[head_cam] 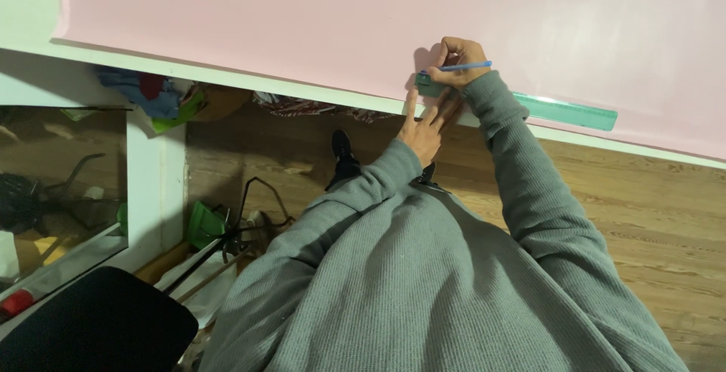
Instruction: Measure and mark lines on a sheet of pink material using a ruler and pen.
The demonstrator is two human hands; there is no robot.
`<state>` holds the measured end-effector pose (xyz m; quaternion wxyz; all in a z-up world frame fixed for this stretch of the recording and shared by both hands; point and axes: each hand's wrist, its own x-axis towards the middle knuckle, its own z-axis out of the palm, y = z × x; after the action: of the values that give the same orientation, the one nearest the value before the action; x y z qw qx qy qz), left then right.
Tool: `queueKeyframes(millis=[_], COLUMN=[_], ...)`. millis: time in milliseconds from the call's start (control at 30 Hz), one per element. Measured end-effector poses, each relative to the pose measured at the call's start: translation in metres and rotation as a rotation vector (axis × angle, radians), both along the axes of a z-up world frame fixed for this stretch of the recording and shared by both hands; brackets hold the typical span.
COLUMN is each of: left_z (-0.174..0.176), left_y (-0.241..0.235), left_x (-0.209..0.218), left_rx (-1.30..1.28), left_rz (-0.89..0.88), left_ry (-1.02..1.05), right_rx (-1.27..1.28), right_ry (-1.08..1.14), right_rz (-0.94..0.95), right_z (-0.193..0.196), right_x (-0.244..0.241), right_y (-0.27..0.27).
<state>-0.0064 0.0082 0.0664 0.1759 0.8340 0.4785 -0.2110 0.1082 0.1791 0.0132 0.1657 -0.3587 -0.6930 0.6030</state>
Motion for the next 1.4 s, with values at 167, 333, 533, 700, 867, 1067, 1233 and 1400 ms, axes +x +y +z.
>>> queueKeyframes(millis=[167, 333, 533, 700, 867, 1067, 1233, 1400], left_z=[-0.042, -0.011, -0.028, -0.052, -0.047, -0.051, -0.044, -0.048], left_y=[-0.015, -0.009, -0.017, -0.023, -0.023, -0.021, -0.016, -0.019], left_x=[0.008, -0.002, -0.005, -0.007, -0.010, -0.010, -0.012, -0.011], left_rx=[0.395, 0.320, 0.259, 0.385, 0.390, 0.340, 0.333, 0.346], left_rz=[0.157, 0.132, 0.135, 0.218, 0.230, 0.249, 0.206, 0.170], left_ry=[-0.175, -0.132, -0.139, -0.214, -0.212, -0.300, -0.219, -0.157], right_rx=[-0.032, -0.070, -0.076, -0.234, -0.304, -0.317, -0.319, -0.327], right_ry=[0.158, 0.202, 0.235, 0.374, 0.421, 0.423, 0.395, 0.398], right_rz=[-0.142, -0.305, -0.330, -0.378, -0.408, -0.416, -0.434, -0.424], right_z=[-0.027, -0.019, -0.019, -0.013, -0.017, -0.008, -0.012, -0.010], right_x=[0.010, 0.009, 0.011, 0.012, 0.013, 0.012, 0.011, 0.012], right_y=[0.016, 0.018, 0.018, 0.019, 0.020, 0.017, 0.021, 0.016])
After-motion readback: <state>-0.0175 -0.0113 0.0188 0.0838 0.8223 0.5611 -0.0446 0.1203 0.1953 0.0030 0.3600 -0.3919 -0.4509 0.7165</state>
